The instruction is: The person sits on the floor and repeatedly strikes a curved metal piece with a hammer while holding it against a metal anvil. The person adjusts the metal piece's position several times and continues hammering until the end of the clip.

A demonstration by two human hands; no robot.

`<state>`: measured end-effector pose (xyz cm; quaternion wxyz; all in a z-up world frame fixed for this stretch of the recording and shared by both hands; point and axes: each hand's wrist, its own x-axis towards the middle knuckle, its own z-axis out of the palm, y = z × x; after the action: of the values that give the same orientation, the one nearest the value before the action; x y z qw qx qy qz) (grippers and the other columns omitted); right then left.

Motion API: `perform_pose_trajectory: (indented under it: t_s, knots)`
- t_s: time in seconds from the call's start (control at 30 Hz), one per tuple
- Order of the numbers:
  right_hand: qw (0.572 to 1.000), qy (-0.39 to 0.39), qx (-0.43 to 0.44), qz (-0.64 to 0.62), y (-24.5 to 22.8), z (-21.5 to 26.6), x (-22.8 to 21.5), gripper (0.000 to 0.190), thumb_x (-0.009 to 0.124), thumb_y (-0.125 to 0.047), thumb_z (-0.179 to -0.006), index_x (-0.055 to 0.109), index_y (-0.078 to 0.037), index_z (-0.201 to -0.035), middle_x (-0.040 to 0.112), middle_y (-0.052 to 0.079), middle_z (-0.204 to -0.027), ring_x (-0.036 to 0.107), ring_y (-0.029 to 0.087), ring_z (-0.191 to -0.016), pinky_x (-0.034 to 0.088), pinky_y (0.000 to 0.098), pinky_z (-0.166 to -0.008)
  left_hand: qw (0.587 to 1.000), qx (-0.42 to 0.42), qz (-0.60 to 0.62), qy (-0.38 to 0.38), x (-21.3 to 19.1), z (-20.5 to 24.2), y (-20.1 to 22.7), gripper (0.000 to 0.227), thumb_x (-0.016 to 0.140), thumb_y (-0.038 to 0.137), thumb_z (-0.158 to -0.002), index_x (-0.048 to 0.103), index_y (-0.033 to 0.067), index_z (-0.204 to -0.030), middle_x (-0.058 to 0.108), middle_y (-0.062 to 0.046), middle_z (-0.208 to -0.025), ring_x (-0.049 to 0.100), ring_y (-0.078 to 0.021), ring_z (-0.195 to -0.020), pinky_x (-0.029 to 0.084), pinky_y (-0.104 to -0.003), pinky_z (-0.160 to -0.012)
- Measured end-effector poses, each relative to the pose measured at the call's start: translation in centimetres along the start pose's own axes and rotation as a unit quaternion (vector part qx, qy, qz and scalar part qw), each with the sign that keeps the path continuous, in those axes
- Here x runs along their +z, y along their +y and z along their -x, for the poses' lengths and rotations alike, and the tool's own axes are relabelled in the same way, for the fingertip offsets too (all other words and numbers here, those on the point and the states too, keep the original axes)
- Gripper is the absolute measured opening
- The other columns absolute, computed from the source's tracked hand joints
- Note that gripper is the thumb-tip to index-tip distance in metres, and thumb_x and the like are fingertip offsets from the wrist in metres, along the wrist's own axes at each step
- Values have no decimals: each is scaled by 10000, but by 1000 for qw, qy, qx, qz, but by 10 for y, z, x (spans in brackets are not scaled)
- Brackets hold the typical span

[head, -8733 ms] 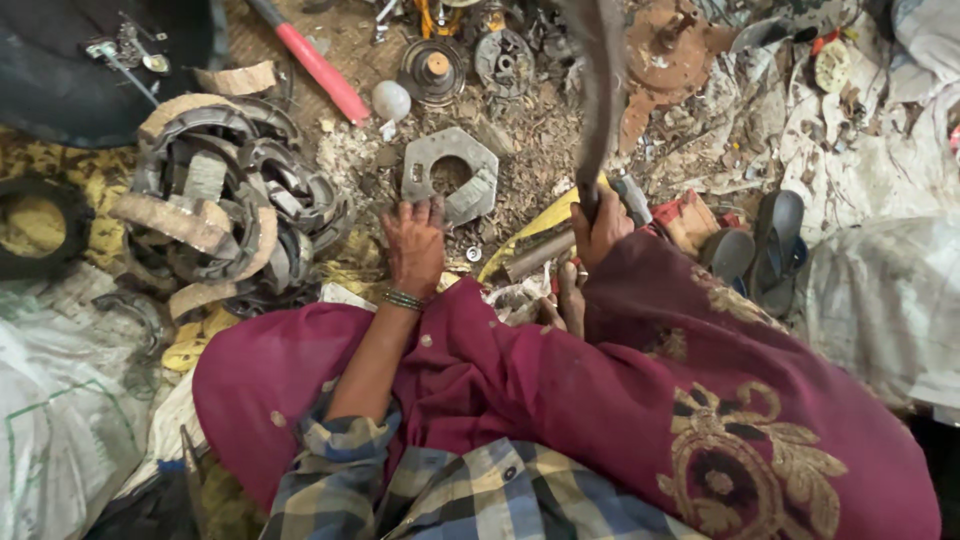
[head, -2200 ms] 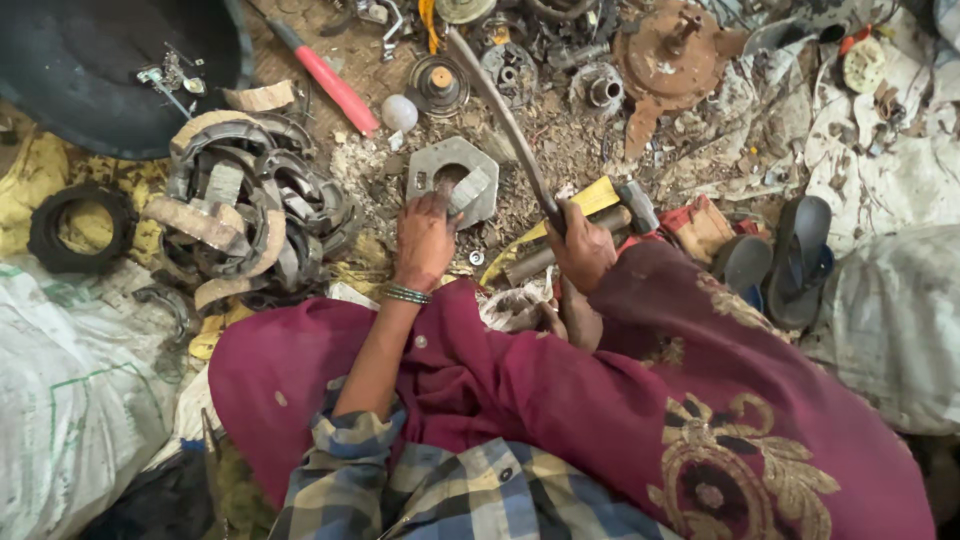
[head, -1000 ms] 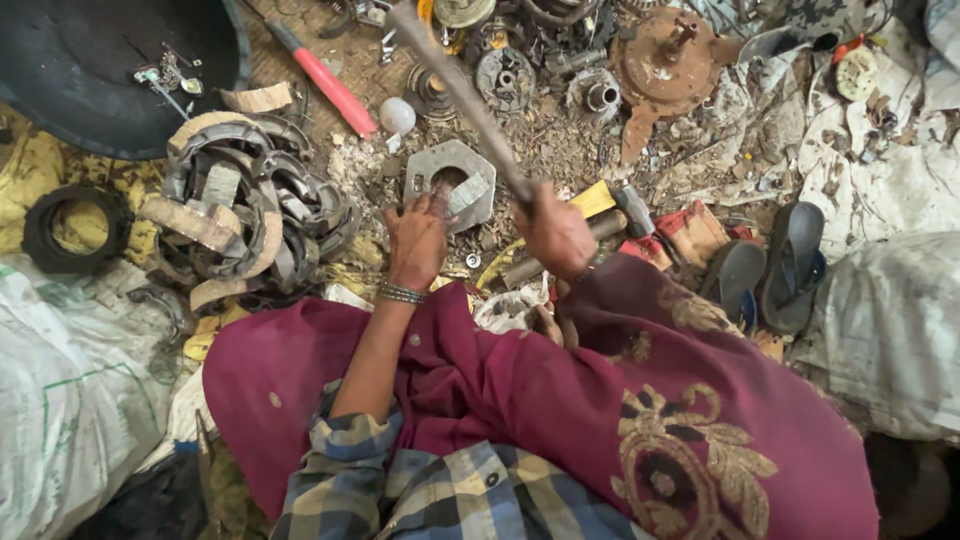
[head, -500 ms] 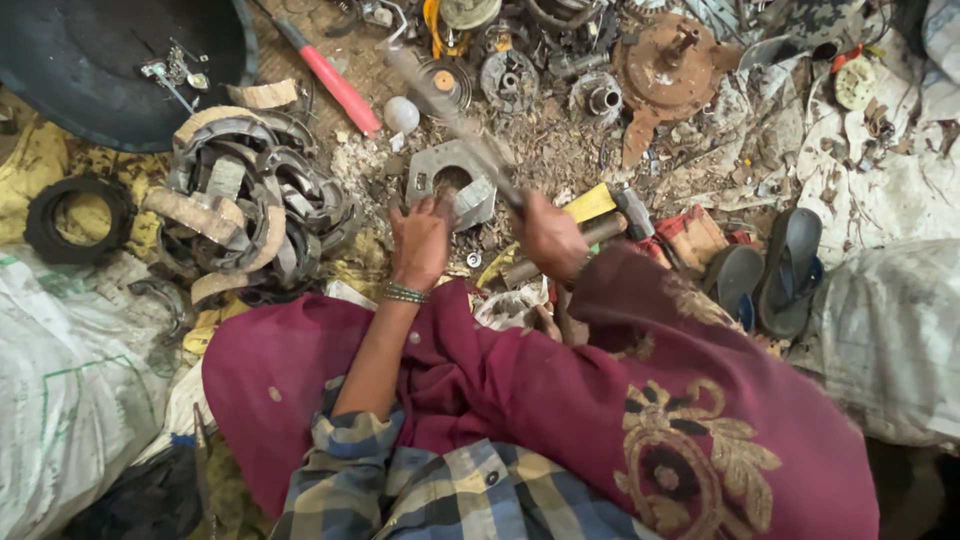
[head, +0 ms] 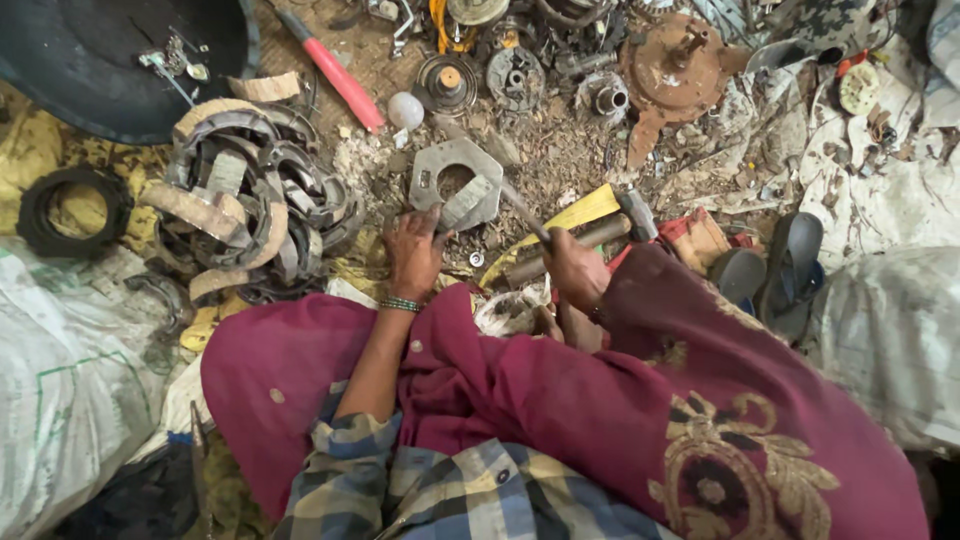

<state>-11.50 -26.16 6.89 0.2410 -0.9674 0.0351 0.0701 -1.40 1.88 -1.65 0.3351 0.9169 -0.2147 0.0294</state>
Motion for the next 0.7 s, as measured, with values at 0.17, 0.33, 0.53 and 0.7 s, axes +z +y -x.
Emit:
perform_pose_trajectory:
  t_s: [0.17,0.33,0.53,0.7]
  knots:
    - [999,-31,11,39,-2,-7,7,260,592,-223,-1041,491,-47,-1203,695,206,-875,666,400,-639,515,510,-553,1000,-8,-22,-9,6,-2,-4,516,668,359,-973,618,81,-1404,679,-158,-1288,535,-341,-1260,201,-588,-1160]
    - [965,212,-155,-9,2,-1,15,353,619,-223,-1040,482,-13,-1287,688,210,-893,702,352,-681,538,453,-543,1000,-19,-15,-3,13,4,-3,528,688,348,-956,613,96,-1414,685,-154,-1268,556,-337,-1253,164,-607,-1182]
    - [982,-38,-35,182,32,-13,23,214,562,-156,-1019,493,-36,-1182,680,240,-956,689,404,-699,511,510,-534,999,-31,-17,-24,11,3,-2,536,712,289,-936,598,108,-1427,691,-139,-1266,561,-317,-1261,137,-616,-1206]
    - [993,42,82,71,34,-17,5,304,554,-330,-1048,477,-49,-1138,674,263,-862,654,483,-702,485,584,-576,997,20,-79,4,3,6,-1,556,726,264,-895,607,113,-1417,707,-85,-1257,547,-329,-1262,120,-633,-1191]
